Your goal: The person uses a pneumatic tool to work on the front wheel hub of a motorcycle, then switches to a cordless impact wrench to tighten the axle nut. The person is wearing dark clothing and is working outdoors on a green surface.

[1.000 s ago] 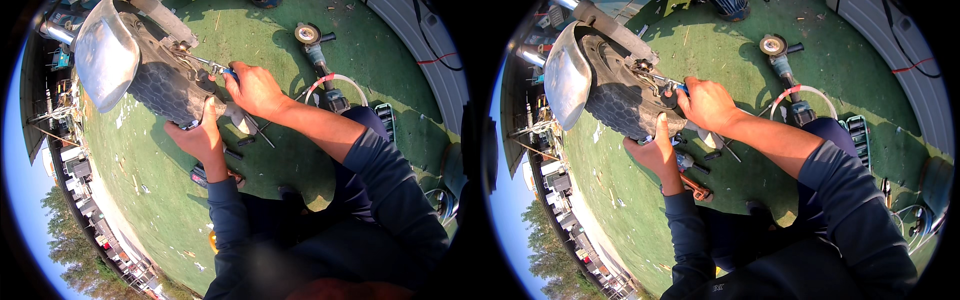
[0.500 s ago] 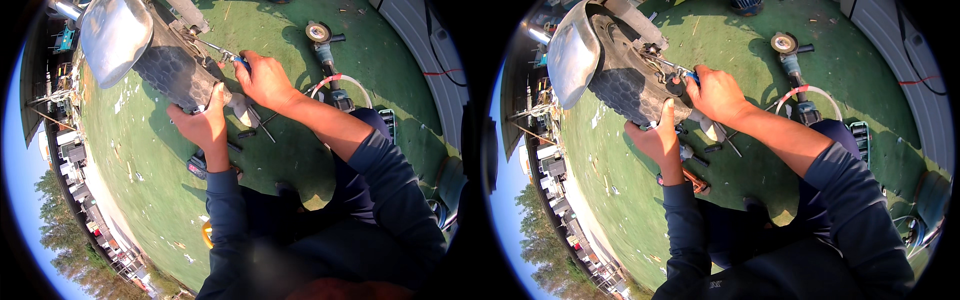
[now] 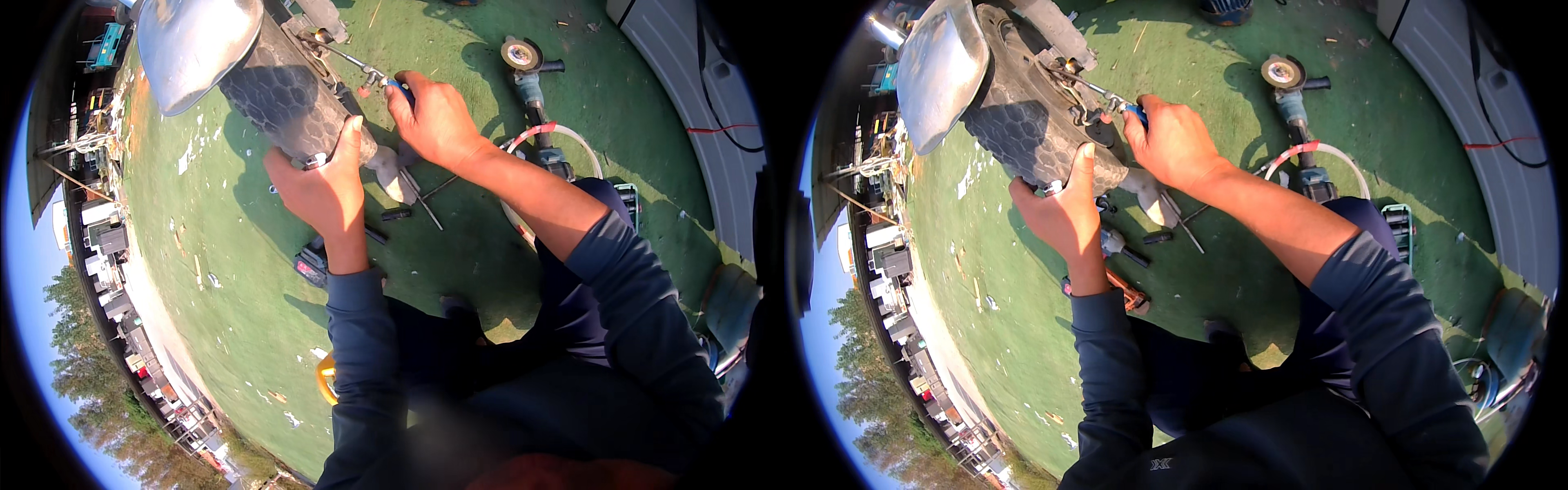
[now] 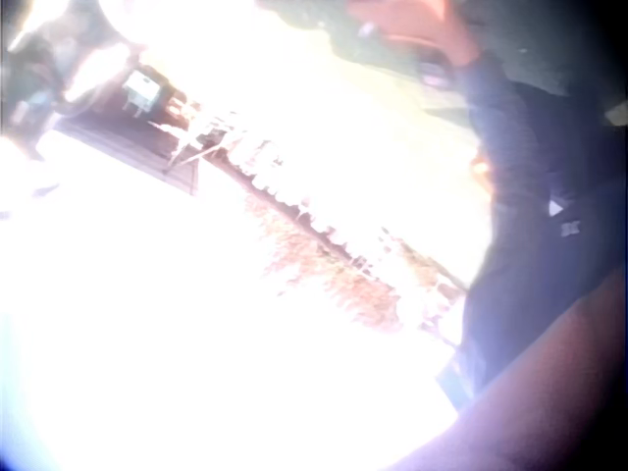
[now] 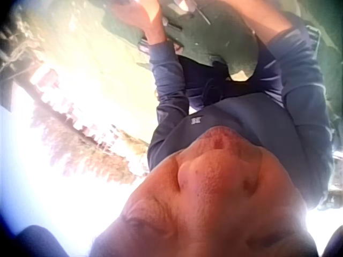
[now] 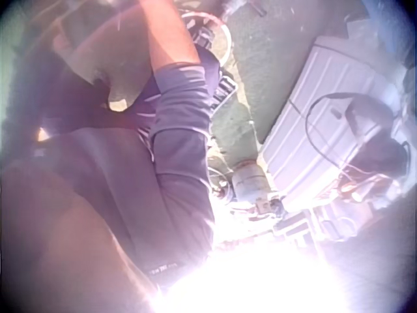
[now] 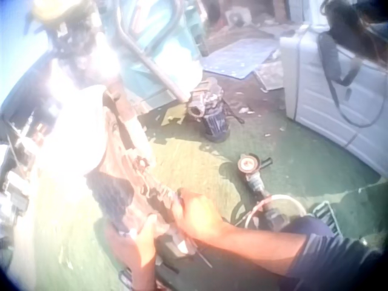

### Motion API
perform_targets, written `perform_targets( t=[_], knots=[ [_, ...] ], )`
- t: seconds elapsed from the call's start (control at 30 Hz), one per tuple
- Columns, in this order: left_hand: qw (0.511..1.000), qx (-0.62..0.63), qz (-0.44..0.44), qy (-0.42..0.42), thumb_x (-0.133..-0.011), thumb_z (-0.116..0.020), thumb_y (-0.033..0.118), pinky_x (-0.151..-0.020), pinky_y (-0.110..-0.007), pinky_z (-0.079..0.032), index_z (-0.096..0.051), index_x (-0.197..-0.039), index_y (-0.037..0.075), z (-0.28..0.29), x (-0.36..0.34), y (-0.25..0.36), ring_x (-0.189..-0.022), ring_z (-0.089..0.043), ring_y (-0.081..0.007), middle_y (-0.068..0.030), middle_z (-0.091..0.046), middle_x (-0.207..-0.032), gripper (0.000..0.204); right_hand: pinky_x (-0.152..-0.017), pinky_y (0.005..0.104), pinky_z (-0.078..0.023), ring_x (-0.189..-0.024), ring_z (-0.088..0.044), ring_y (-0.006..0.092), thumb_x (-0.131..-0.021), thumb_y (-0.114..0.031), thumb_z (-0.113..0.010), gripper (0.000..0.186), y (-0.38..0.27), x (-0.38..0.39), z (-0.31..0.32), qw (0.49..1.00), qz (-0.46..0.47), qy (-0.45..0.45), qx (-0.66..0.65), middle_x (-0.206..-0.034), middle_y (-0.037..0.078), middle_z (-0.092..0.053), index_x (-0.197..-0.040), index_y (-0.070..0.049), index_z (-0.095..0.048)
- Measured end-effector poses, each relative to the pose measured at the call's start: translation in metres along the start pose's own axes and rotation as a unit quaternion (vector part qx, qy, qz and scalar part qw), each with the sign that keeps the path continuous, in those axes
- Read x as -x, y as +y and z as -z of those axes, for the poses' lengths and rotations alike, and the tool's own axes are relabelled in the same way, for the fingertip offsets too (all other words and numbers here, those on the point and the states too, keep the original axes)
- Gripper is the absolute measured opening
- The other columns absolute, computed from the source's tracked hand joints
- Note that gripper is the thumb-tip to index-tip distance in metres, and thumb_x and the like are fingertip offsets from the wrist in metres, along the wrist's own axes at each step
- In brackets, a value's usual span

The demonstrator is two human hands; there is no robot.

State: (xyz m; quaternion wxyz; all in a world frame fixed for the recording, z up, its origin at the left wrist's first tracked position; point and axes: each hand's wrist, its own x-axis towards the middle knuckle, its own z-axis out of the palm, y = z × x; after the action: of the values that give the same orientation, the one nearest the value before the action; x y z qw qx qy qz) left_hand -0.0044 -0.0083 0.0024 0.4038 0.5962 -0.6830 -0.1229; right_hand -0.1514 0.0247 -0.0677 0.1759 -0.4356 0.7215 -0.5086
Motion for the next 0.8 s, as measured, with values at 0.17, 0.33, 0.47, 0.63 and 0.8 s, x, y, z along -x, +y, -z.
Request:
perform_targets(
  t=[0.17,0.33,0.47,0.63,0.8],
  knots=[
    [0.999,0.044,-0.011,0.014,-0.067,-0.103,0.041,-0.089,-0.044,-0.057,-0.062,-0.123,-0.002,0.000,-0.004,-0.001,-0.099,-0.073,-0.0329,-0.0146,-0.072,-0.113,0.081,-0.070,0.0602,-0.054,-0.075,-0.067,0.0536,-0.103,-0.031,-0.061,0.036,0.001,0.003,0.002,1.000,0.016,0.012,-0.018,-0.076,0.031,-0.068,-0.094,0.003,-0.065],
    [0.998,0.060,-0.002,0.013,-0.069,-0.102,0.038,-0.090,-0.042,-0.057,-0.062,-0.124,-0.004,-0.005,-0.004,-0.006,-0.099,-0.073,-0.0326,-0.0168,-0.072,-0.115,0.080,-0.071,0.0603,-0.054,-0.075,-0.068,0.0538,-0.103,-0.031,-0.061,0.035,0.002,0.003,0.004,1.000,0.006,0.011,-0.017,-0.076,0.031,-0.068,-0.095,0.003,-0.066],
    [0.993,0.118,0.014,0.005,-0.069,-0.103,0.034,-0.089,-0.040,-0.058,-0.061,-0.124,-0.006,-0.005,-0.004,-0.001,-0.100,-0.072,-0.0293,-0.0182,-0.071,-0.116,0.080,-0.072,0.0608,-0.055,-0.076,-0.068,0.0534,-0.103,-0.031,-0.061,0.034,-0.001,0.003,0.004,1.000,-0.004,0.004,-0.006,-0.076,0.031,-0.068,-0.096,0.003,-0.066],
    [0.994,0.112,0.007,0.006,-0.069,-0.103,0.033,-0.088,-0.039,-0.058,-0.061,-0.123,-0.007,-0.008,-0.003,-0.003,-0.100,-0.072,-0.0268,-0.0175,-0.071,-0.116,0.079,-0.073,0.0609,-0.055,-0.077,-0.069,0.0531,-0.104,-0.032,-0.060,0.037,-0.004,0.002,0.008,1.000,-0.013,-0.011,-0.005,-0.078,0.032,-0.069,-0.096,0.004,-0.065],
    [0.995,0.100,-0.005,-0.002,-0.071,-0.102,0.034,-0.089,-0.039,-0.058,-0.059,-0.124,-0.008,-0.010,-0.002,-0.001,-0.100,-0.071,-0.0267,-0.0179,-0.071,-0.116,0.081,-0.074,0.0607,-0.056,-0.078,-0.070,0.0527,-0.104,-0.032,-0.060,0.037,-0.003,0.001,0.010,1.000,-0.020,-0.022,-0.006,-0.079,0.032,-0.069,-0.097,0.004,-0.064]
  ],
)
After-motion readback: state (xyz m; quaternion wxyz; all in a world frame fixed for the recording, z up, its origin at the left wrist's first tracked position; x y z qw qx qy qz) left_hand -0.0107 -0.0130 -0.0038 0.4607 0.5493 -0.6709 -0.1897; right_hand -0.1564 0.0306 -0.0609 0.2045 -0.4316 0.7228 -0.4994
